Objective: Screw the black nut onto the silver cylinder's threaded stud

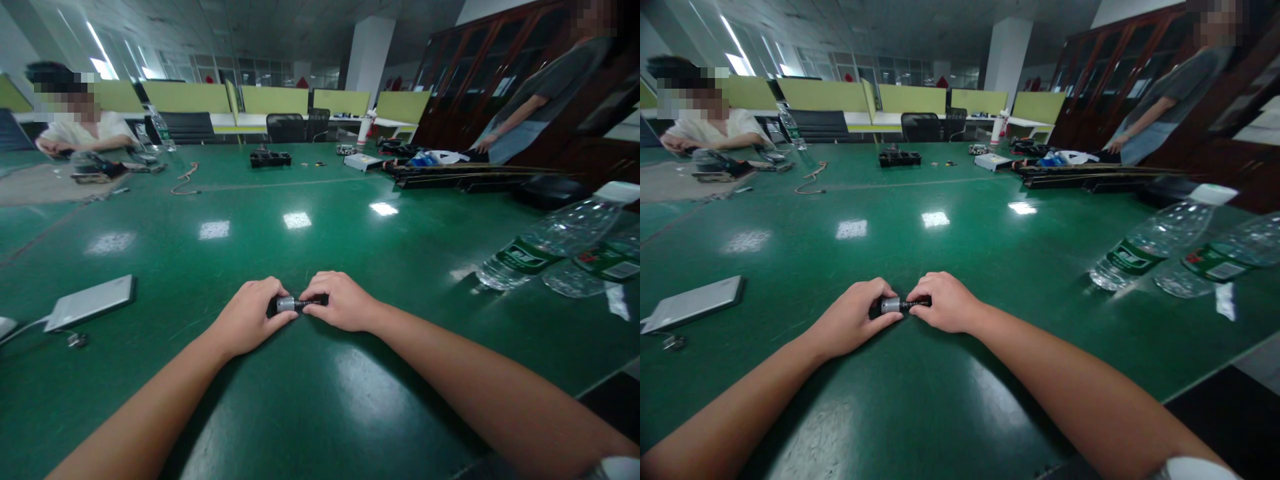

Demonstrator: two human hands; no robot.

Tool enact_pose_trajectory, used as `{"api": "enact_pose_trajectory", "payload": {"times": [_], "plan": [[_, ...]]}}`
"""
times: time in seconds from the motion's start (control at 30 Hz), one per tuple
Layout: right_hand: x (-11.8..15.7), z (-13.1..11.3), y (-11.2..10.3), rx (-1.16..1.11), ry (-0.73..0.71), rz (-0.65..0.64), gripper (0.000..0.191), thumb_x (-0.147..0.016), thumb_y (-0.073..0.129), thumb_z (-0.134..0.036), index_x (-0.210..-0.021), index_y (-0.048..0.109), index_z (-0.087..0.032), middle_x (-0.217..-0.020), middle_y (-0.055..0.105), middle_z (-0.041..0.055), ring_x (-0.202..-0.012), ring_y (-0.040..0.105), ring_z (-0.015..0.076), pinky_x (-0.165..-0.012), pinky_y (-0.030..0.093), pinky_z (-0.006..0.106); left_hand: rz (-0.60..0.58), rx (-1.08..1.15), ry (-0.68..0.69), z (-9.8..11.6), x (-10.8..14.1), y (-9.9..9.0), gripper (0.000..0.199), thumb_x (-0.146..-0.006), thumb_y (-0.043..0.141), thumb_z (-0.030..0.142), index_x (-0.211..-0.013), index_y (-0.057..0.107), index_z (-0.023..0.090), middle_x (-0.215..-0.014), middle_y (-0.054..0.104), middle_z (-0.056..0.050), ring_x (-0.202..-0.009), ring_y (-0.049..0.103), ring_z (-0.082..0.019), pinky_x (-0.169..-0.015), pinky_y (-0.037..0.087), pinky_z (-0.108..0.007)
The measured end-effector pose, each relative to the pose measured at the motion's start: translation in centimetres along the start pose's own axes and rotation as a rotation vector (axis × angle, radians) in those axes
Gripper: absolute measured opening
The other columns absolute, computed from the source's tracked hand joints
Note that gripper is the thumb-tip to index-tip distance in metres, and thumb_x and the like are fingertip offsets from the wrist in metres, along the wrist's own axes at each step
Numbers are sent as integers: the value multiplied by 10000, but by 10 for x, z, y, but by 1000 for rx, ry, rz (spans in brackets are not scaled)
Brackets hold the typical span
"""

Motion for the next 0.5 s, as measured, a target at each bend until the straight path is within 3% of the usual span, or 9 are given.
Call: {"api": "enact_pose_trajectory", "payload": {"times": [0.5], "plan": [[2, 1, -4, 21, 20, -18, 126, -785, 727, -168, -909, 750, -171, -816, 719, 40, -787, 613, 164, -743, 442, 282, -2, -5, -8, 0, 0, -1, 246, -857, 666, 402, -955, 594, 188, -929, 672, -43, -861, 616, -231, -750, 440, -339]]}}
Point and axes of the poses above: each hand's wrist, its own x-axis away from the middle knuckle, its own y-axis out of the palm, z = x × y, the point moved 1 cm from there along -x, towards the middle knuckle
